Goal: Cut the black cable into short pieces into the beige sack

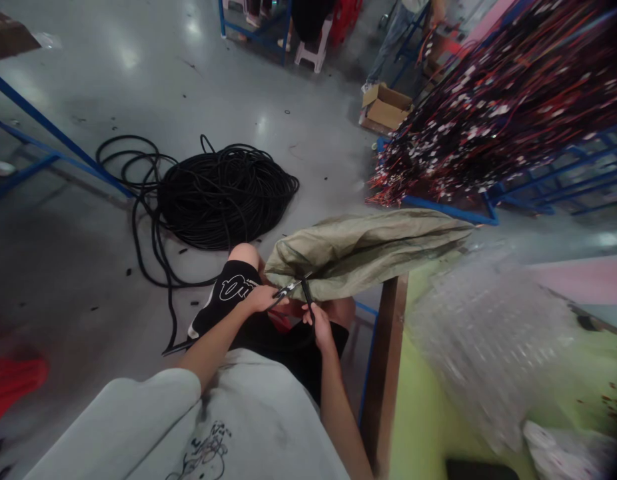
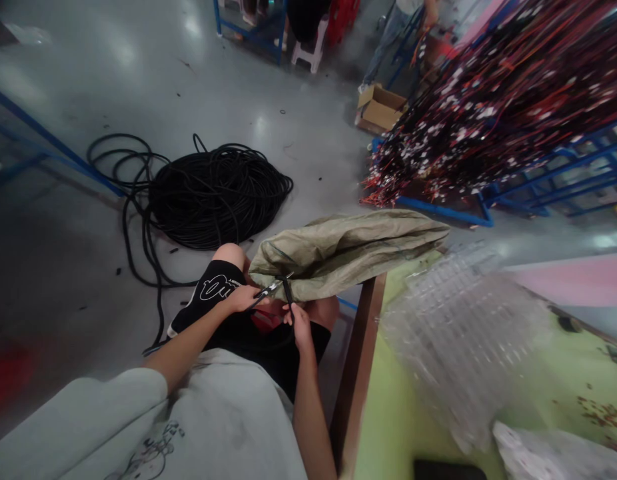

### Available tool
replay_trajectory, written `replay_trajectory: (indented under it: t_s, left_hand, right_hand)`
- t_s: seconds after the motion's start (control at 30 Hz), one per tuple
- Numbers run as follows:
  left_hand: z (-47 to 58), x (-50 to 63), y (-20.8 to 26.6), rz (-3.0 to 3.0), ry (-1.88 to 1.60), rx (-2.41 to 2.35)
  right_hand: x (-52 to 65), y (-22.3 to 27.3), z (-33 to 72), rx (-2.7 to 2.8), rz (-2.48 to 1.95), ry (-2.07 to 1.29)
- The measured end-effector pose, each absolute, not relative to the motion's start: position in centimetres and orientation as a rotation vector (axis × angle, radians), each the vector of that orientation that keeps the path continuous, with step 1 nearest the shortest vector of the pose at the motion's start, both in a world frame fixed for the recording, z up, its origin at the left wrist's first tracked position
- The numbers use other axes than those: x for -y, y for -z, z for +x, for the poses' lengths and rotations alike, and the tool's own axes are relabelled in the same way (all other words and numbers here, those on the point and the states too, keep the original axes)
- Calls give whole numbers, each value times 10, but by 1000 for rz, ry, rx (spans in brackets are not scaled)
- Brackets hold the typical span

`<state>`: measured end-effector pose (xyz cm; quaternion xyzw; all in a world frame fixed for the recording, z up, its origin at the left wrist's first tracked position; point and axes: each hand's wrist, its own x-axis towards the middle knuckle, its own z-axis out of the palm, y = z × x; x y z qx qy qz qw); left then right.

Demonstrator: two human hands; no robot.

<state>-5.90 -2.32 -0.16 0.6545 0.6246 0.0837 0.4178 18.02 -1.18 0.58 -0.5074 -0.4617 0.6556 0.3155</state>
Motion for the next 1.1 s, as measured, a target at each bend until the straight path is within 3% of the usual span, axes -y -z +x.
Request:
replay_trajectory:
  t_s: [0.87, 1.1]
  left_hand:
    - [-61, 23, -2, 1656, -336, -1476]
    - [-61, 23, 2, 1670, -263, -1534]
  right_hand:
    - [11, -10, 187, 1200, -1285, -1957]
    - [10, -3, 186, 1134, -1314, -1847]
